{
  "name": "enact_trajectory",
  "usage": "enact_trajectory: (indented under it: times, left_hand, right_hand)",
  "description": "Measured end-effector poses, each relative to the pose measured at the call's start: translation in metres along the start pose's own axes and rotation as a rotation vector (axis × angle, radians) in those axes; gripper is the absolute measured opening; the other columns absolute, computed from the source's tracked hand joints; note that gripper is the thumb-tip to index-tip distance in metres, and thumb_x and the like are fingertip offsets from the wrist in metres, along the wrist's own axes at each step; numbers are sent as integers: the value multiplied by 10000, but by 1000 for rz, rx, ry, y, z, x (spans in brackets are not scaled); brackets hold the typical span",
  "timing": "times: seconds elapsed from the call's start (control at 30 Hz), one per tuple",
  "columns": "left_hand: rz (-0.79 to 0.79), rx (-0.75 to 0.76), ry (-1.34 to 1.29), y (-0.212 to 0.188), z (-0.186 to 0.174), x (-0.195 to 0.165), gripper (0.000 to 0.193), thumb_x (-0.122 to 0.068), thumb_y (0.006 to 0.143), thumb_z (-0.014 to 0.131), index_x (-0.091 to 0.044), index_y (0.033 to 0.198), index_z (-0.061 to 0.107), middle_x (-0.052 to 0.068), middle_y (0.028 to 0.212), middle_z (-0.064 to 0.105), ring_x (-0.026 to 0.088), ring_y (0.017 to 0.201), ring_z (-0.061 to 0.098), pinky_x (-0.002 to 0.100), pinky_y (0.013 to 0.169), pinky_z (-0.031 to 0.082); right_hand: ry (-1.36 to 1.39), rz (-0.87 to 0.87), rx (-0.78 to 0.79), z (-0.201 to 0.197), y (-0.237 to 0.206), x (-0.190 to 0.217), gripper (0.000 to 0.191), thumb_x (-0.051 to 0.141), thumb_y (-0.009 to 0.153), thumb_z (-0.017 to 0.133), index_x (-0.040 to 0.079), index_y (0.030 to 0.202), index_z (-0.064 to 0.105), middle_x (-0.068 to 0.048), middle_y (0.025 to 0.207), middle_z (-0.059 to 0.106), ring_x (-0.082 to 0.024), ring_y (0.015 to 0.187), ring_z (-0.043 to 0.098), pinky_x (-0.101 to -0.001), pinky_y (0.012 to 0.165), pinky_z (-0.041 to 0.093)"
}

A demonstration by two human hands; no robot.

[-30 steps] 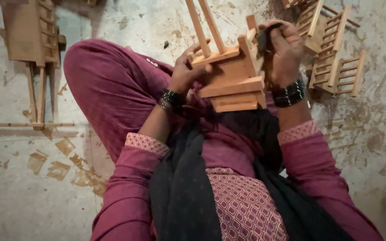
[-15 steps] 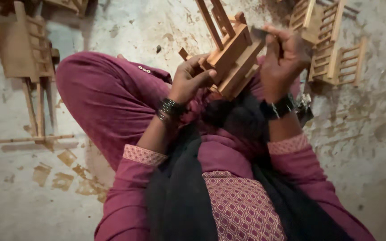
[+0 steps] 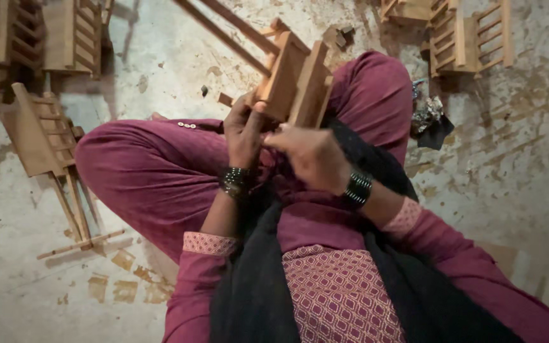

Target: The person sits cross-legged on the floor assembling small wooden chairs, fitting seat and back parts together and pressing joints into place. They turn the chair over to work on different sides and use a small hand tool to smooth or scrape the wood surfaces.

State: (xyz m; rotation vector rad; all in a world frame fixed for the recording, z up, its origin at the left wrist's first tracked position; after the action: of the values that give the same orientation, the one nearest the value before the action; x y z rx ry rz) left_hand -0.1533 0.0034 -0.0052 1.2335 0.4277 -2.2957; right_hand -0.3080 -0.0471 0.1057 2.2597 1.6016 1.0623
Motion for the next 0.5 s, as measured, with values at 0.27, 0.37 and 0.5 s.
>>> enact_trajectory:
  times: [0.27, 0.37, 0.5]
  left_hand:
    - [57, -20, 30, -3, -10, -1, 286, -196, 1057, 645, -27, 1287, 627, 14, 1091, 662, 108, 922, 686, 304, 782, 639]
    - [47, -77, -70, 1, -20, -1, 274, -206, 1078, 641, -14, 1273, 626, 41, 1083, 686, 129, 917, 685, 311, 802, 622]
    - [34, -138, -170, 12, -39, -1, 299, -241, 1075, 642, 6, 1244, 623, 77, 1078, 707, 168, 905, 701, 343, 780, 626]
  right_hand:
    - [-267, 137, -316, -30, 70, -63, 322, -67, 948, 578, 76, 1207, 704, -166, 1090, 760, -292, 851, 735, -379, 744, 605]
    - [-265, 66, -61, -3, 29, -21, 222, -21, 973, 607, 76, 1142, 713, -187, 1003, 733, -307, 826, 725, -398, 702, 577]
    - [-180, 9, -154, -1, -8, -13, 247, -29, 973, 594, 46, 1183, 697, -196, 1076, 731, -325, 876, 720, -412, 753, 585]
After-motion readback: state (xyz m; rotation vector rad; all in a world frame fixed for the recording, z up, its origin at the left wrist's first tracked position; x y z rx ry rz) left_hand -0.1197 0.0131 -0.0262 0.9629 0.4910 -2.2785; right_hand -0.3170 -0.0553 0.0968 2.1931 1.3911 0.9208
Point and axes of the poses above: each hand's wrist, its own y-axis towards the middle knuckle, its own z-axis out of the palm, x = y × z, the point moved 2 cm from there along y, towards the middle knuckle
